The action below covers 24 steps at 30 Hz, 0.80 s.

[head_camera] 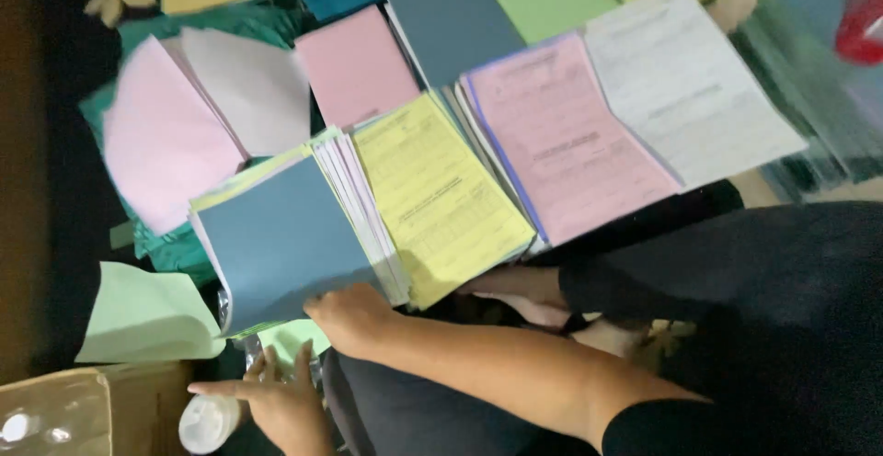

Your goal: Manually collating multi-part paper forms by picking sheets from different colored stacks and stapling them into sets.

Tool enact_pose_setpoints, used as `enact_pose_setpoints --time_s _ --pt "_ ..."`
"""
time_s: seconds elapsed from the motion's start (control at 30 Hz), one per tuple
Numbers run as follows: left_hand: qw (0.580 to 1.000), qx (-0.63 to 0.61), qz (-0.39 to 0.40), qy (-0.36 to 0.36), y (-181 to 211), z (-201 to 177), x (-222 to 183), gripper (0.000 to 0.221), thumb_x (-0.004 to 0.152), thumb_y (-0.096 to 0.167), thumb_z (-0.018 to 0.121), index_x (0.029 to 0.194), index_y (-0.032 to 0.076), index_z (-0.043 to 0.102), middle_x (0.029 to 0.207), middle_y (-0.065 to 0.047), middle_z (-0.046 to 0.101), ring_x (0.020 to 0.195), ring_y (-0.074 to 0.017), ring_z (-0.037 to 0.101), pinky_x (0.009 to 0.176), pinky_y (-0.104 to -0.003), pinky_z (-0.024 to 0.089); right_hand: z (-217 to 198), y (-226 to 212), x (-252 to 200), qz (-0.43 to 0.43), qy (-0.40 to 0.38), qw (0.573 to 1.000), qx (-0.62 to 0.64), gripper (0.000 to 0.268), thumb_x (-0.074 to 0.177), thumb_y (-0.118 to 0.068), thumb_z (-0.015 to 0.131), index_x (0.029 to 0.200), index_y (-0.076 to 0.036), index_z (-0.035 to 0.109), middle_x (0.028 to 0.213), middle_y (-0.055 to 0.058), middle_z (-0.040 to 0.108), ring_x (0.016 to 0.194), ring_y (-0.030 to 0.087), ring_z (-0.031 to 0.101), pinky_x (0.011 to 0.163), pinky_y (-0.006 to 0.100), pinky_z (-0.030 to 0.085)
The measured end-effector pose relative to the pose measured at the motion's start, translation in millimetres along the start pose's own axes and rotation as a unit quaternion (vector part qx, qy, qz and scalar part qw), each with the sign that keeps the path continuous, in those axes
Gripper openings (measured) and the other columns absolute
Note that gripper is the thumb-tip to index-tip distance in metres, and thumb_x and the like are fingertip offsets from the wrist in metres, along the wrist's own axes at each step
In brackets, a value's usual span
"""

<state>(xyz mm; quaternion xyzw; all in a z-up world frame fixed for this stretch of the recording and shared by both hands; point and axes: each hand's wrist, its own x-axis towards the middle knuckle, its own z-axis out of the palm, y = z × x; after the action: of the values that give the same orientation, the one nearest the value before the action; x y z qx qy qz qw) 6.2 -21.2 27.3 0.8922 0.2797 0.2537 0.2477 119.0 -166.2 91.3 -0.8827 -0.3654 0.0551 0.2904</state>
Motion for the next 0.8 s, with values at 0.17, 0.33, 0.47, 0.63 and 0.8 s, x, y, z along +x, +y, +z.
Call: enact_pose_setpoints --time_s 0.17,0.33,0.47,0.63,0.8 --pt "1.000 -0.004 0.018 -0.012 51.0 -19.8 7.2 0.128 0.069 0.012 0.091 0.153 -0.024 0.002 0.133 -0.042 0.052 0.117 -0.0487 0.058 0.103 -0.044 0.045 -138.9 13.1 -47.4 -0.052 0.266 0.953 0.136 0.016 0.085 0.005 0.063 0.097 -0.002 0.068 0.073 0.014 0.071 0.052 0.027 0.066 0.046 0.038 0.052" --pt "0.991 -0.112 -0.043 -0.066 115.8 -25.9 -8.6 0.112 0.073 0.021 0.081 0.155 -0.009 0.011 0.148 -0.035 0.032 0.135 -0.0455 0.036 0.112 -0.051 0.032 -244.4 109.0 -161.0 0.150 0.261 0.885 0.355 0.025 0.087 -0.013 0.073 0.101 0.008 0.074 0.075 0.011 0.075 0.056 0.015 0.062 0.050 0.030 0.051" --pt "0.829 -0.419 -0.308 -0.206 179.8 -15.0 -37.7 0.061 0.086 0.002 0.063 0.137 -0.020 0.038 0.129 -0.040 0.053 0.120 -0.0472 0.055 0.105 -0.054 0.042 -291.3 179.9 -227.2 0.193 0.243 0.830 0.464 0.026 0.089 -0.009 0.070 0.104 0.011 0.075 0.088 0.017 0.081 0.068 0.021 0.071 0.060 0.032 0.057" --pt "0.862 -0.361 -0.282 -0.219 256.5 3.0 -87.5 0.041 0.088 0.003 0.071 0.118 -0.024 0.061 0.096 -0.036 0.070 0.080 -0.0400 0.066 0.072 -0.043 0.053 -280.1 300.7 -237.9 0.195 0.205 0.787 0.549 0.034 0.088 -0.007 0.069 0.115 0.014 0.071 0.096 0.021 0.077 0.075 0.025 0.069 0.068 0.033 0.055" --pt "0.908 -0.177 -0.298 -0.237 343.2 8.3 -109.3 0.044 0.095 0.011 0.070 0.124 -0.020 0.061 0.101 -0.039 0.074 0.082 -0.0423 0.072 0.073 -0.046 0.058 -262.1 333.9 -241.5 0.221 0.151 0.769 0.581 0.034 0.087 -0.006 0.070 0.115 0.014 0.070 0.099 0.022 0.077 0.079 0.026 0.071 0.072 0.033 0.057"
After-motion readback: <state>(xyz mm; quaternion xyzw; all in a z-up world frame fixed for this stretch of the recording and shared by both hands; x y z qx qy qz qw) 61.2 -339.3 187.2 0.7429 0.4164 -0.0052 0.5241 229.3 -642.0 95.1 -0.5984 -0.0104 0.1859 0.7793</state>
